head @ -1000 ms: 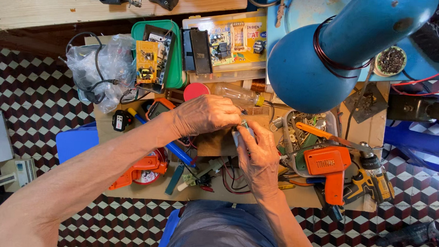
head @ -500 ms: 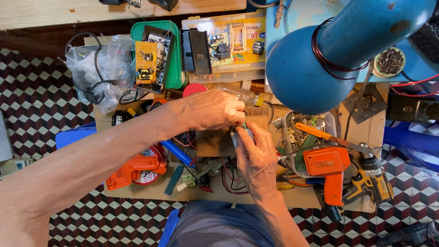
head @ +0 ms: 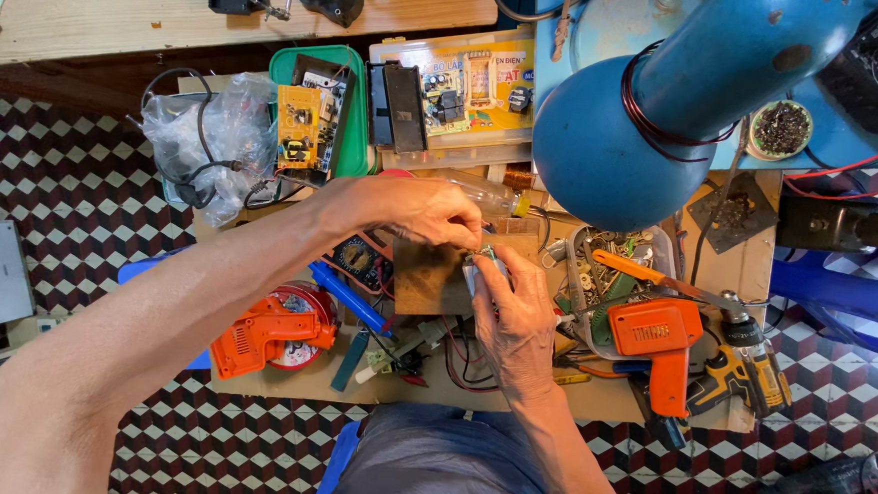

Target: The person tests a small white electronic component with a multimeter, then uses a heat gun to apply heat to the component while holding it with pliers. The person repeatedly measures and heats the component throughout the clip.

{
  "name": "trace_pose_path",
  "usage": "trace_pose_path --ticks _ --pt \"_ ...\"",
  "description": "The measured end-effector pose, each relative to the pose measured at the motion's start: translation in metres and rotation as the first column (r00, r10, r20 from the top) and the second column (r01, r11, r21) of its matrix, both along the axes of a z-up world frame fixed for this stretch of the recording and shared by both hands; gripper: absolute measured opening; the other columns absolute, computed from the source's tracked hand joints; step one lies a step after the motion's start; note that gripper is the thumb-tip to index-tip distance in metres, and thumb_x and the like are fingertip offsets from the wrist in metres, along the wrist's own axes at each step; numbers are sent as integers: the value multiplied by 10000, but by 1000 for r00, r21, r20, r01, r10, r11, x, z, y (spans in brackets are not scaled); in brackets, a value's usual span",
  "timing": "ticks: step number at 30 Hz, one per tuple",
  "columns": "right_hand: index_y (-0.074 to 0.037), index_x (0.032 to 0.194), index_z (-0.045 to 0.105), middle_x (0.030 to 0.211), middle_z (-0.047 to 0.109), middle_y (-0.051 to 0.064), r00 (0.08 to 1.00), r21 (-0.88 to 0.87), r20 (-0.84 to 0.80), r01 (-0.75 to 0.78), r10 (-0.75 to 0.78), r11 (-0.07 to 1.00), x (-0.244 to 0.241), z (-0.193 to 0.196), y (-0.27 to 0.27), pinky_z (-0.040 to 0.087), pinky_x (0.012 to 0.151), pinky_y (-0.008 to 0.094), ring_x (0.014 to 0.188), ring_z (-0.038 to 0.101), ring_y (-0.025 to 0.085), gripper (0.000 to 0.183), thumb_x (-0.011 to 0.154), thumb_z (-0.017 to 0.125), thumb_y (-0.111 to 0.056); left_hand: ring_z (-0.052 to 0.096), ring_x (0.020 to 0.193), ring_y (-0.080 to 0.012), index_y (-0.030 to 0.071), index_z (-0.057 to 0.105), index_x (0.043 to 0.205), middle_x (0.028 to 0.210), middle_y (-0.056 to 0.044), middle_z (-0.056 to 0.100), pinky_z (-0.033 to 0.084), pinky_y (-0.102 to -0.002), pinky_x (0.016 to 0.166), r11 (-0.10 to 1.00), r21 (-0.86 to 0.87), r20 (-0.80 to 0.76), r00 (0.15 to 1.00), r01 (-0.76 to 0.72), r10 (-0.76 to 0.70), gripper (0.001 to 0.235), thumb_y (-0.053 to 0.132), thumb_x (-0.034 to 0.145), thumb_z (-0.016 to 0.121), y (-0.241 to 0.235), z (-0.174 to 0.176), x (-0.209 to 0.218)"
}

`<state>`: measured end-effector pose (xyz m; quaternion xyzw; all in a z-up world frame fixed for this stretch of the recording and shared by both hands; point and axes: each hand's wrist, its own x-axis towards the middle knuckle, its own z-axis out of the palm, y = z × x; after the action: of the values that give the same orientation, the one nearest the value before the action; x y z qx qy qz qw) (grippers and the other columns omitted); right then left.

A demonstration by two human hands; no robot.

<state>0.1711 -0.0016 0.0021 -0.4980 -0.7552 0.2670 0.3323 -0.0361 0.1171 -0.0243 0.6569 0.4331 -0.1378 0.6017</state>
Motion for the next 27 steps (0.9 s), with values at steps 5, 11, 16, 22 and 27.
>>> trace_pose_path --ticks 5,11,16,22,27 --pt "-48 1191 696 1251 644 169 1000 4 -2 7 -7 1000 -1 -1 0 564 903 397 1103 647 328 300 902 779 -52 560 521 -159 91 735 1085 728 -55 689 445 -344 459 992 0 52 991 -124 124 338 372 925 640 -12 0 -2" --pt "-51 1197 699 1249 647 166 1000 13 -7 4 -4 1000 -1 -2 0 566 907 393 1109 651 324 312 896 777 -44 696 666 -191 56 742 1006 802 -87 755 558 -378 600 954 268 246 967 -135 68 305 342 915 689 -21 -8 -2" --pt "-47 1202 696 1260 647 163 1000 19 13 1 -1 1000 0 -3 -2 565 917 395 1114 649 324 314 897 767 -32 699 732 -342 28 705 913 815 -177 715 551 -456 650 900 432 110 994 -62 16 258 274 928 628 -28 -10 8" --pt "-48 1197 697 1263 649 161 999 43 35 8 -9 999 -1 -7 -3 560 928 404 1122 645 331 317 886 757 -32 675 808 -424 17 687 886 839 -205 698 531 -507 703 843 533 0 995 81 -95 249 242 944 597 -25 -7 15" --pt "-64 1216 695 1266 647 160 1000 31 14 20 -21 999 -1 -9 -4 565 929 389 1126 654 314 296 926 746 -37 703 875 -367 14 711 987 957 -186 723 558 -446 768 834 488 265 954 -258 140 254 235 970 587 -46 -2 4"
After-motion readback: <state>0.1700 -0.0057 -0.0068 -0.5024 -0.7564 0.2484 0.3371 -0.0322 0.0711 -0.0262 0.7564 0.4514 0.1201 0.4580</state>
